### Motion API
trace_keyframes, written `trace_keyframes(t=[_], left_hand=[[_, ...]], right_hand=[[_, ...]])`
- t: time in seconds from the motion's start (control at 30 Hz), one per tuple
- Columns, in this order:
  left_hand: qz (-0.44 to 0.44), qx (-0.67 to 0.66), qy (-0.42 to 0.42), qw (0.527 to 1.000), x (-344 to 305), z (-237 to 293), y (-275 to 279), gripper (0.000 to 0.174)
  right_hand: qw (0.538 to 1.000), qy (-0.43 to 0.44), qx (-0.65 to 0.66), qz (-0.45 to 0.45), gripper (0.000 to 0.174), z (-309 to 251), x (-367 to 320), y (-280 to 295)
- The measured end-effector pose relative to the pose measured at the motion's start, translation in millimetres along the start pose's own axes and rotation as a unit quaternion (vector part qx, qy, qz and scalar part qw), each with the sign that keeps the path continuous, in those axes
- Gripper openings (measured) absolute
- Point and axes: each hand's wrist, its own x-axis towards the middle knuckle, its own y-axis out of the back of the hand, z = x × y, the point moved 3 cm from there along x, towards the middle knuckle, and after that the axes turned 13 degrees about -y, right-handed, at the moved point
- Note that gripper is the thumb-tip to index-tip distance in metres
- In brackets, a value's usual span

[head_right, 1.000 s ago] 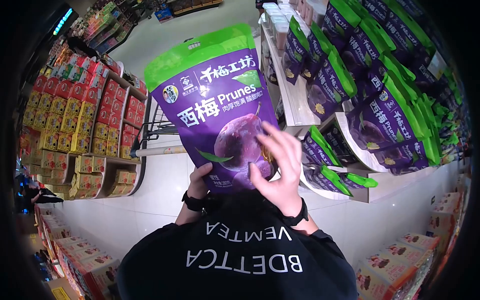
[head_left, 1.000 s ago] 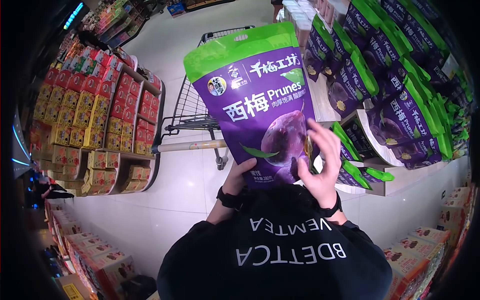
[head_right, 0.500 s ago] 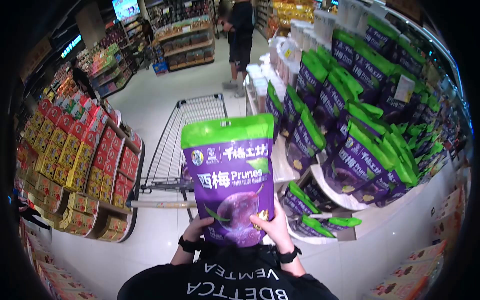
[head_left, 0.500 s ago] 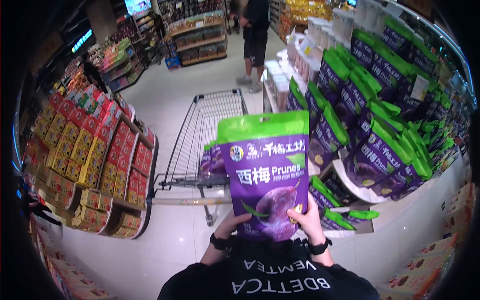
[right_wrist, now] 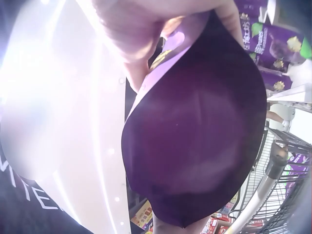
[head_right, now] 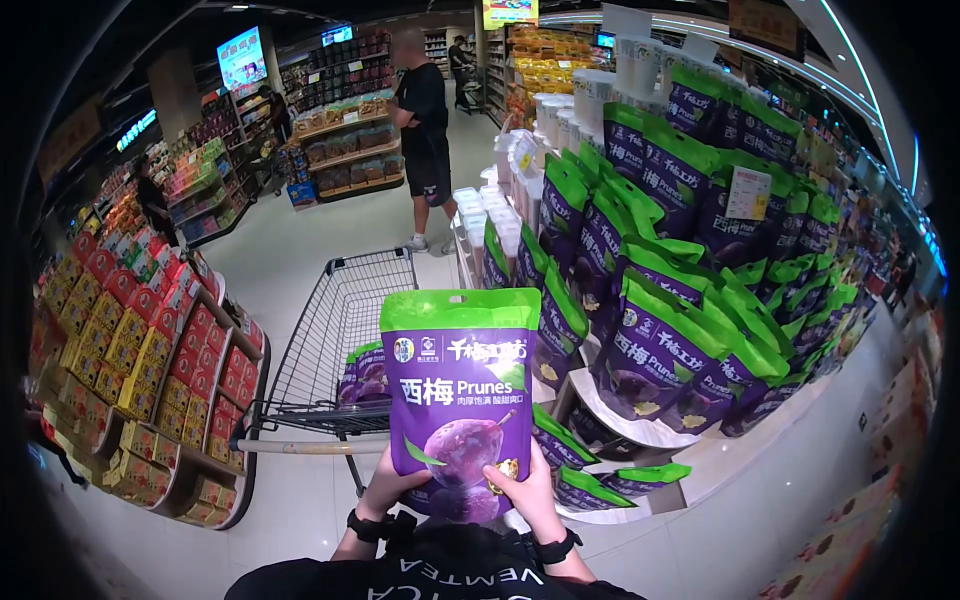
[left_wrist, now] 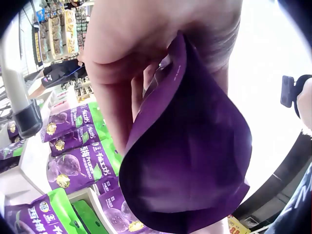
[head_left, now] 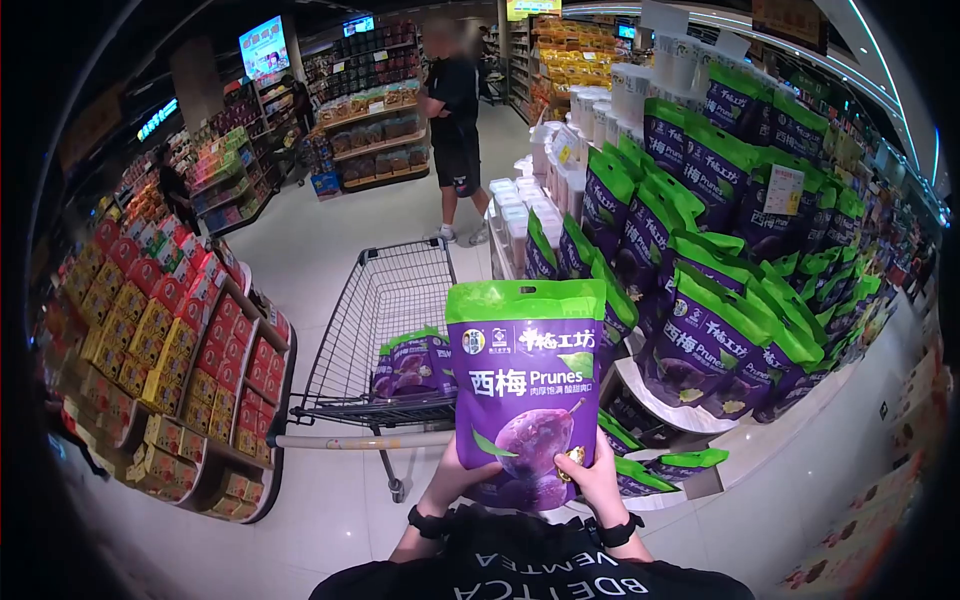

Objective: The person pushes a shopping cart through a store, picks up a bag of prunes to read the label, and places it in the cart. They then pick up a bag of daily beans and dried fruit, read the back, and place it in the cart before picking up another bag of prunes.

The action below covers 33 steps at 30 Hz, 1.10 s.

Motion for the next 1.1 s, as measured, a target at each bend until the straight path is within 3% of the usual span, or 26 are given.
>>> trace_keyframes(t=[0.17, 0.3, 0.43, 0.5, 0.6, 0.67, 0.9, 1.1], left_hand=[[0.069, 0.019, -0.022, 0.997, -17.5, -1.4, 22.9, 0.058], [0.107, 0.039, -0.01, 0.993, -21.2, 6.8, 43.8, 0.06], [0.148, 0.032, -0.009, 0.988, -17.7, 16.8, 74.0, 0.078], [0.13, 0.056, -0.05, 0.989, -8.8, 31.0, 89.8, 0.091], [0.102, 0.095, -0.079, 0.987, 0.7, 33.7, 114.0, 0.098], [0.098, 0.024, -0.111, 0.989, 14.2, 47.1, 113.7, 0.096], [0.127, 0.066, -0.109, 0.984, 27.6, 46.4, 114.7, 0.088], [0.142, 0.082, -0.097, 0.982, 31.5, 46.2, 98.6, 0.092]], right_hand=[[0.994, -0.04, 0.006, -0.104, 0.064, -4.1, 11.3, -11.3], [0.981, -0.113, 0.072, -0.143, 0.061, 1.7, 27.7, -38.2], [0.984, -0.116, 0.034, -0.134, 0.055, 4.4, 43.1, -69.0], [0.985, -0.112, 0.054, -0.122, 0.052, 1.6, 50.3, -86.5], [0.981, -0.107, 0.077, -0.14, 0.051, -6.3, 62.0, -109.7], [0.986, -0.095, 0.053, -0.123, 0.051, -3.1, 69.0, -113.5], [0.989, -0.096, 0.01, -0.113, 0.059, -0.5, 86.0, -107.0], [0.981, -0.101, 0.035, -0.16, 0.052, -4.9, 96.3, -92.9]])
